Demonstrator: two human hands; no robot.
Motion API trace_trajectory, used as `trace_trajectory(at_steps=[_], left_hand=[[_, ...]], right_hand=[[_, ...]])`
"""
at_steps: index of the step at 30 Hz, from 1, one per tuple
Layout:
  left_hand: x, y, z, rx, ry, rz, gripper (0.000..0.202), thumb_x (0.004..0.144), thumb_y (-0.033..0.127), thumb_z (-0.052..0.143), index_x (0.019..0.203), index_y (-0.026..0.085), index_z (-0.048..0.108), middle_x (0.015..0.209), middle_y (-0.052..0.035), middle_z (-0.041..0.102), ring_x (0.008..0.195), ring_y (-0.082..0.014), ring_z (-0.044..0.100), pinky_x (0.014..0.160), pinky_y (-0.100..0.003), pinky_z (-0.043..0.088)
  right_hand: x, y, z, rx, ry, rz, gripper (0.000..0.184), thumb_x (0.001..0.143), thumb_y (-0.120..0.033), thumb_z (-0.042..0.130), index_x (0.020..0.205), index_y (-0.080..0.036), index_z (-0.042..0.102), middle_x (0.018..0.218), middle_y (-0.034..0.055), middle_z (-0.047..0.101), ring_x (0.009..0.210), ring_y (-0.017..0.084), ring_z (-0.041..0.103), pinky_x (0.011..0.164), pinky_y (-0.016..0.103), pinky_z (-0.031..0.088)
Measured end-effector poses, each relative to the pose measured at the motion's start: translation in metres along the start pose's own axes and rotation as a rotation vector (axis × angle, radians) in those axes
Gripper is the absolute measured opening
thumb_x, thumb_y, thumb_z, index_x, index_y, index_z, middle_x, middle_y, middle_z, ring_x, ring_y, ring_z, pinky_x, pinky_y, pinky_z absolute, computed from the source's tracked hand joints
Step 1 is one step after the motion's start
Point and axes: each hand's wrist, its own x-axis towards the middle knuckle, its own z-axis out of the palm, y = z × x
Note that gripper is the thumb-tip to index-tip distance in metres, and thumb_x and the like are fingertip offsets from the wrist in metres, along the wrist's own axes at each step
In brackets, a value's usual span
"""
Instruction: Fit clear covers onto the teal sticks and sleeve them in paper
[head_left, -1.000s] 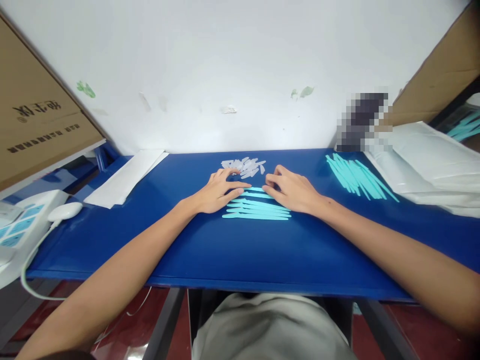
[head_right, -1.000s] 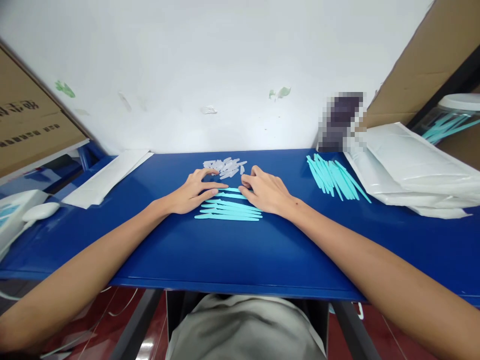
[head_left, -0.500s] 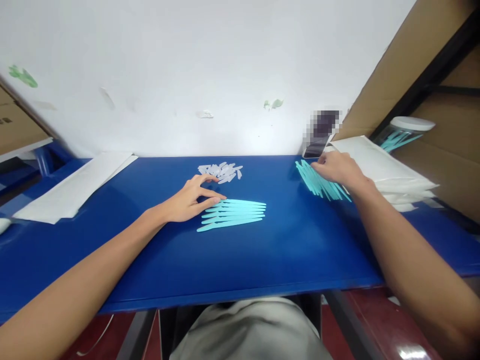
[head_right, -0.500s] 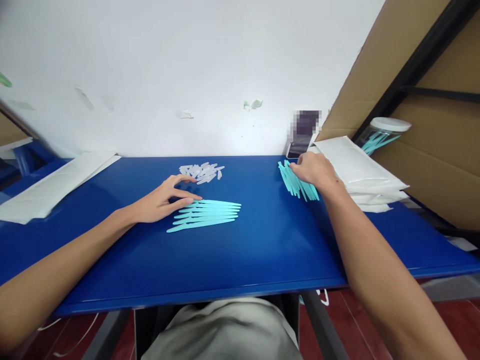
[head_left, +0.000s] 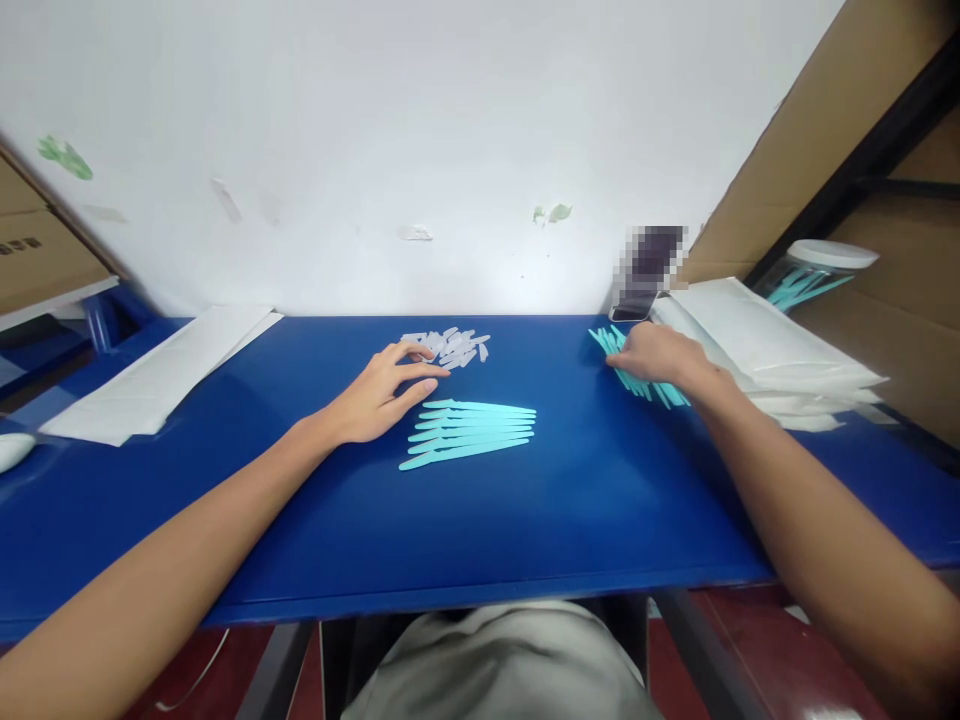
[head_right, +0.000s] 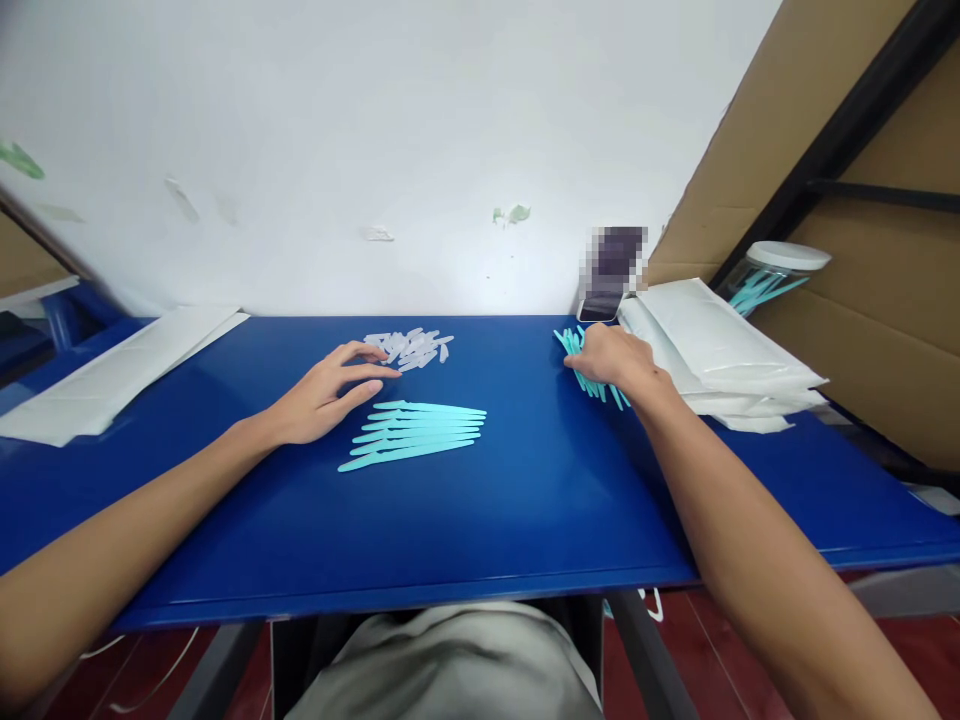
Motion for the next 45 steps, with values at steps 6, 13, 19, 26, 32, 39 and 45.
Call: trace_trajectory(at_steps=[6,13,19,26,32,39,45], left_hand=[[-0.001,0.000,-0.001,0.044,0.003,0.011,0.045,0.107,0.050,0.035,0.130,0.029,0.068,0.139,-0.0100,0.052,0.133,-0.0309,0.047,0.112,-0.054,0.035],[-0.001,0.001,-0.003,0.071,-0.010,0.022,0.047,0.107,0.050,0.034,0.128,0.027,0.069,0.137,-0.0103,0.054,0.131,-0.0307,0.047,0.112,-0.054,0.035],[0.000,0.002,-0.003,0.084,-0.006,0.012,0.047,0.107,0.050,0.033,0.127,0.027,0.069,0.137,-0.0109,0.054,0.130,-0.0301,0.048,0.110,-0.053,0.037],[0.000,0.002,-0.002,0.091,0.000,0.015,0.048,0.107,0.049,0.033,0.128,0.025,0.068,0.135,-0.0108,0.054,0.128,-0.0292,0.049,0.111,-0.051,0.037],[-0.001,0.005,-0.002,0.081,-0.014,0.039,0.047,0.107,0.049,0.035,0.129,0.024,0.068,0.135,-0.0115,0.054,0.128,-0.0286,0.048,0.111,-0.050,0.036],[-0.002,0.015,-0.002,0.051,-0.158,0.072,0.048,0.104,0.058,0.041,0.131,0.031,0.070,0.143,-0.0104,0.051,0.133,-0.0338,0.044,0.113,-0.055,0.032],[-0.001,0.022,0.000,0.080,-0.187,0.112,0.052,0.100,0.064,0.047,0.134,0.032,0.069,0.146,-0.0112,0.050,0.131,-0.0359,0.045,0.109,-0.056,0.035]], right_hand=[[-0.010,-0.015,0.000,-0.056,0.046,0.004,0.029,0.087,-0.046,0.063,0.087,-0.017,0.069,0.100,0.0175,0.071,0.093,0.033,0.068,0.069,0.038,0.047],[-0.021,-0.025,-0.005,-0.037,0.033,-0.063,0.025,0.084,-0.042,0.064,0.077,-0.019,0.070,0.092,0.0148,0.072,0.086,0.031,0.069,0.066,0.037,0.045],[-0.047,-0.046,-0.007,-0.074,0.040,-0.312,0.022,0.082,-0.039,0.064,0.068,-0.022,0.067,0.078,0.0128,0.071,0.079,0.030,0.069,0.062,0.036,0.042],[-0.070,-0.073,-0.005,-0.123,0.081,-0.550,0.022,0.088,-0.033,0.054,0.076,-0.021,0.067,0.077,0.0142,0.071,0.071,0.031,0.067,0.063,0.037,0.038],[-0.069,-0.071,-0.005,0.033,0.039,-0.626,0.015,0.085,-0.032,0.054,0.075,-0.023,0.061,0.077,0.0073,0.070,0.066,0.023,0.062,0.057,0.032,0.031],[-0.066,-0.065,-0.006,0.199,-0.065,-0.741,0.013,0.082,-0.033,0.057,0.075,-0.023,0.062,0.070,0.0003,0.064,0.060,0.017,0.054,0.056,0.030,0.033],[-0.063,-0.079,0.012,0.319,0.049,-0.854,0.024,0.092,-0.037,0.050,0.090,-0.021,0.067,0.085,0.0048,0.068,0.071,0.018,0.058,0.064,0.031,0.038]])
